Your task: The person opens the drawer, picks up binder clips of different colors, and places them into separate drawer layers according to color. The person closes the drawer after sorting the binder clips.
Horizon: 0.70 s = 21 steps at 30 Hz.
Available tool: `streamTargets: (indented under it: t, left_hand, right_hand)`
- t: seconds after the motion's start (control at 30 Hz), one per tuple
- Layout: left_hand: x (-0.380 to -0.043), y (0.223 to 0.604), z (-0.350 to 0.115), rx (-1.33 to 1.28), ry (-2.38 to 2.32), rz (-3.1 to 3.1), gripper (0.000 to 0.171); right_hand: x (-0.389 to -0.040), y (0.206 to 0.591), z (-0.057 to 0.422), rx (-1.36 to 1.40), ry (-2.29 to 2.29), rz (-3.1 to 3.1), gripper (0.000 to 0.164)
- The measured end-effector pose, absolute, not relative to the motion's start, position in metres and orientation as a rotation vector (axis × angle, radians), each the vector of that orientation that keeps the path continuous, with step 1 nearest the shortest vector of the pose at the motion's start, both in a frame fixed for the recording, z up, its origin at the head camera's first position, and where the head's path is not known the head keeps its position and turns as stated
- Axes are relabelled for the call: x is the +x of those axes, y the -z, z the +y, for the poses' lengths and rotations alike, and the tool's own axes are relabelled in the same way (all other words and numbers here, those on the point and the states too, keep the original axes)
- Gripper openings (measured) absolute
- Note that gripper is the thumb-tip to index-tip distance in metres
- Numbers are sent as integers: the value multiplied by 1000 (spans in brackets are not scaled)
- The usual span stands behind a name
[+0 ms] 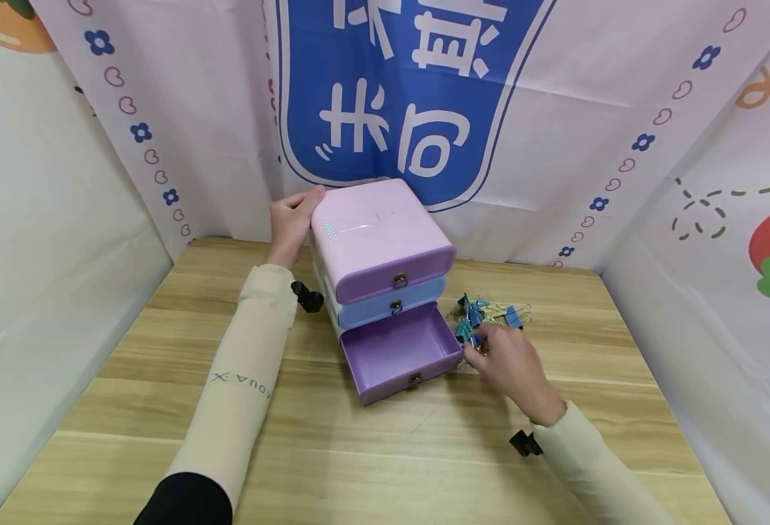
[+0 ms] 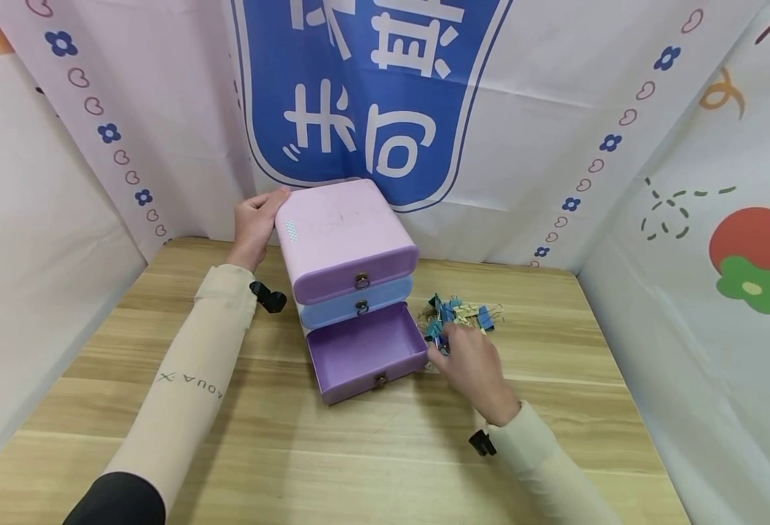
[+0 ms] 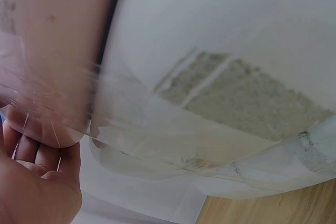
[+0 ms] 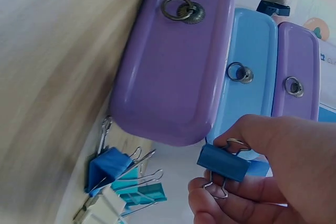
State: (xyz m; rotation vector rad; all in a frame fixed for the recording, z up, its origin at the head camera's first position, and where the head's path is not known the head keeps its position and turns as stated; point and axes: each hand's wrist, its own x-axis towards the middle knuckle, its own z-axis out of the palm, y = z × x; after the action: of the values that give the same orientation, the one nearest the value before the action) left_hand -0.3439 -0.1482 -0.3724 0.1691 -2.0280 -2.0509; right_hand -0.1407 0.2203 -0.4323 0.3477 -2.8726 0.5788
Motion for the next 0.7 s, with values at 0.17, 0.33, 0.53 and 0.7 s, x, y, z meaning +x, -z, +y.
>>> streamTargets:
  t: [0.17, 0.33, 0.53, 0.7]
  left_hand:
    - [-343, 372, -148, 174, 2052, -2024, 47]
    - [-342, 370, -148, 183, 2046, -2028, 48]
    - [-341, 371, -146, 174, 2041, -2026, 48]
    - [-342, 371, -146, 176, 2049, -2015, 48]
  right_hand:
    - [-146, 428, 211, 416, -548, -2830, 23]
    - [-153, 426, 199, 444, -561, -2831, 21]
    - [-162, 427, 186, 492, -558, -2843, 23]
    - [-168, 429, 175, 540, -584, -2859, 29]
